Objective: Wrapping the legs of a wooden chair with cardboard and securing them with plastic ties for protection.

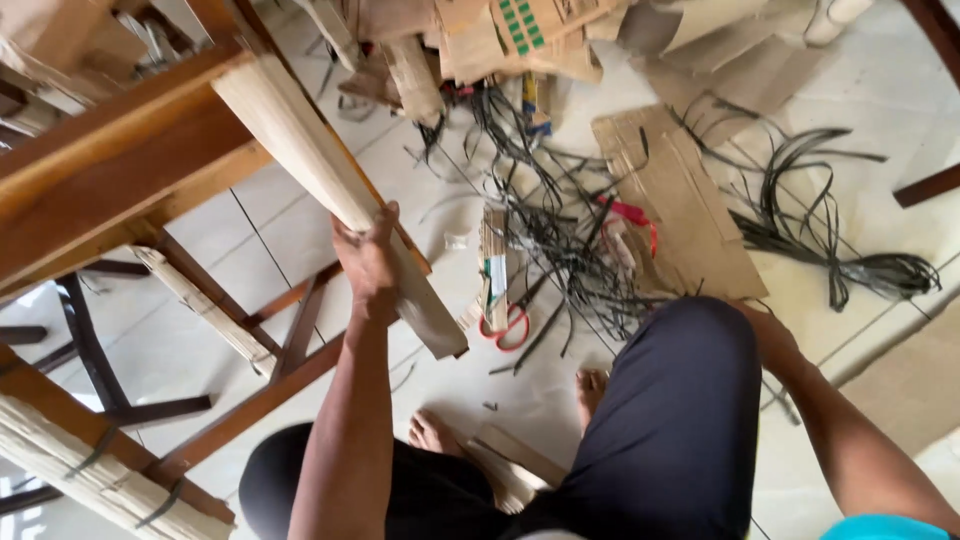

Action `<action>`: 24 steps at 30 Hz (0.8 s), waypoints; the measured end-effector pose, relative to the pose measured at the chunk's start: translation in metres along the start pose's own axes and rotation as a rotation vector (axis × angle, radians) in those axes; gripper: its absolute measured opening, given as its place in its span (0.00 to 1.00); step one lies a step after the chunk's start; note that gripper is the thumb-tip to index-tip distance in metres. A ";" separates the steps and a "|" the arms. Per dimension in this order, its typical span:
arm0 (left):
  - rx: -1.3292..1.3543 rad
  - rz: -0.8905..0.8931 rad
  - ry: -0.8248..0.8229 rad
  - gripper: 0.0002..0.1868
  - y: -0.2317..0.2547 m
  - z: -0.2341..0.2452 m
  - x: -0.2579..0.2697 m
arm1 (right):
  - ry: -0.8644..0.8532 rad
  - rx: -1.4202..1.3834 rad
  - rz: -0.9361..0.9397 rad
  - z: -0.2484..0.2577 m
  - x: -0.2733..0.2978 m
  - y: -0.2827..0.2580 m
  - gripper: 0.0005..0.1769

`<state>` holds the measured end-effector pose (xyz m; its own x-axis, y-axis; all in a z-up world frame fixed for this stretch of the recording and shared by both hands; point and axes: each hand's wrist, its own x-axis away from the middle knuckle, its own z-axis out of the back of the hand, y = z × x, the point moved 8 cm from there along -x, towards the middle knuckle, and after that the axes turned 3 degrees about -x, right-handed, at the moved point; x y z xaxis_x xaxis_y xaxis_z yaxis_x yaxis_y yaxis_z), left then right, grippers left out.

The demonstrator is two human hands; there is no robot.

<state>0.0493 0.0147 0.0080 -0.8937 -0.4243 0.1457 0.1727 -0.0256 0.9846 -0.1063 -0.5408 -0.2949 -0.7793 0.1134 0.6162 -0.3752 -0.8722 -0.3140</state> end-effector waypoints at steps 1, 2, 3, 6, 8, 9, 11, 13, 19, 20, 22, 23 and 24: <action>-0.014 -0.018 -0.011 0.22 0.004 -0.002 0.000 | -0.004 -0.015 -0.081 0.004 0.007 -0.001 0.38; -0.028 -0.035 -0.022 0.17 0.010 -0.005 0.001 | -0.008 -0.029 -0.163 0.009 0.014 -0.002 0.38; -0.027 -0.037 -0.039 0.17 0.004 -0.005 -0.004 | 0.000 -0.039 -0.176 0.021 0.028 -0.019 0.38; -0.094 -0.036 -0.030 0.26 -0.003 -0.005 -0.007 | 0.067 -0.085 -0.287 0.059 0.062 -0.049 0.29; -0.085 -0.057 0.016 0.19 0.011 -0.005 0.001 | -0.084 -0.012 -0.389 0.065 0.064 -0.051 0.47; -0.088 -0.054 0.013 0.19 0.008 -0.006 -0.001 | -0.087 -0.014 -0.393 0.063 0.048 -0.040 0.47; -0.037 -0.051 0.023 0.17 0.002 -0.005 -0.005 | -0.088 0.160 -0.302 0.059 0.016 -0.023 0.46; -0.070 -0.066 0.020 0.16 -0.003 -0.003 -0.011 | -0.028 0.223 -0.190 0.069 -0.006 -0.048 0.43; -0.209 -0.292 -0.098 0.16 -0.031 0.005 -0.031 | 0.196 -0.496 0.211 0.105 -0.058 -0.174 0.26; -0.162 -0.269 -0.124 0.15 -0.048 0.011 -0.041 | 0.354 -0.539 0.227 0.107 -0.079 -0.177 0.18; -0.175 -0.297 -0.123 0.15 -0.023 -0.004 -0.026 | 0.404 -0.735 0.136 0.062 -0.192 -0.116 0.20; -0.191 -0.327 -0.121 0.14 -0.009 -0.009 -0.018 | 0.450 -0.931 0.041 0.032 -0.244 -0.098 0.23; -0.196 -0.325 -0.116 0.14 -0.027 -0.002 -0.028 | 0.442 -0.933 0.042 0.044 -0.227 -0.121 0.23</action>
<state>0.0706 0.0256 -0.0226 -0.9536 -0.2610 -0.1499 -0.0613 -0.3189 0.9458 0.1386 -0.4818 -0.3650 -0.8452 0.4205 0.3300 -0.4360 -0.1853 -0.8806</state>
